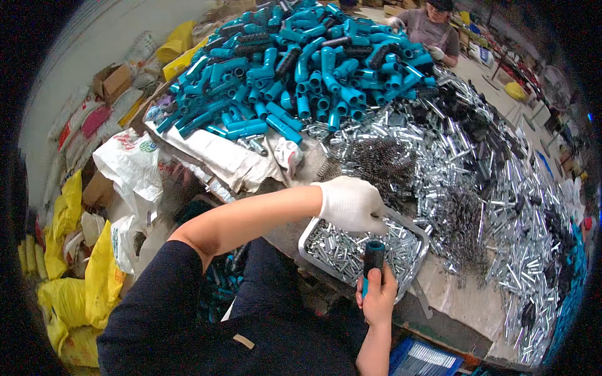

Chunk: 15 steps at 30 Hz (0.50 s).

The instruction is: The person assembles handle components by inserting metal pins into metal cylinders and fitting plastic handle sleeves onto them.

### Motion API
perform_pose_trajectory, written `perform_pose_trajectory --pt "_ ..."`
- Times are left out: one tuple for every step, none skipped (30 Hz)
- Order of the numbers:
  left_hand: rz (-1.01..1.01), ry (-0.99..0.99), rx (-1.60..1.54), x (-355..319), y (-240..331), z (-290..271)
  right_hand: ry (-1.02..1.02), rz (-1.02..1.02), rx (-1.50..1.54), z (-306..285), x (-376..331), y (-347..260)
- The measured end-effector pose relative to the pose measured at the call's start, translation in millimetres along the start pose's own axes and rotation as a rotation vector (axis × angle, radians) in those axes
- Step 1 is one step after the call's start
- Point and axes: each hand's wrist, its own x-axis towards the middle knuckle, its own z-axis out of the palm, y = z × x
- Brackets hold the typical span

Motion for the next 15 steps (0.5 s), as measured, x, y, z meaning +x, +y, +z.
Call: perform_pose_trajectory --pt "-0.054 -0.043 -0.013 -1.1 -0.6 0.4 0.023 0.006 -0.007 1.0 0.6 0.5" --pt "-0.067 -0.288 -0.15 -5.8 6.3 -5.2 0.034 0.01 -0.062 1.7 1.3 1.3" --pt "-0.01 -0.152 -0.049 -2.8 1.9 9.0 0.028 0.01 -0.071 0.6 1.7 2.8" --pt "0.029 -0.105 -0.001 -3.4 1.9 11.0 0.018 0.013 -0.061 -1.4 2.1 4.3" --pt "0.065 -0.059 0.047 -8.7 4.7 7.8 0.005 0.017 -0.049 -1.2 2.7 4.9" --pt "0.063 -0.054 0.043 -10.4 -0.2 4.8 0.024 -0.001 -0.05 2.5 1.3 2.0" --pt "0.206 -0.062 -0.04 -10.0 -8.5 -1.7 0.022 0.001 -0.056 4.3 1.3 0.3" --pt "0.352 -0.068 -0.124 -7.7 -17.9 -8.7 0.038 0.004 -0.034 4.7 1.1 -1.1" --pt "0.228 0.066 -0.038 -0.5 -33.1 -17.8 0.05 0.007 -0.014 5.0 2.2 -2.4" --pt "0.102 0.291 -0.072 1.1 -50.2 -32.1 0.053 0.01 -0.019 4.3 2.7 -2.8" --pt "-0.199 0.469 0.123 4.3 -61.1 -54.2 0.063 0.005 -0.029 3.8 2.3 -3.4" --pt "-0.424 0.644 0.22 6.8 -86.3 -74.0 0.068 -0.003 -0.037 4.6 2.2 -3.7" --pt "-0.558 0.897 0.296 10.5 -131.9 -82.0 0.067 -0.006 -0.041 6.6 2.6 -3.1" --pt "-0.609 0.967 0.442 4.5 -169.4 -89.1 0.068 -0.02 -0.056 7.4 2.8 -1.9" --pt "-0.681 0.965 0.517 -2.1 -210.9 -88.7 0.059 -0.036 -0.072 9.2 3.7 -1.1"
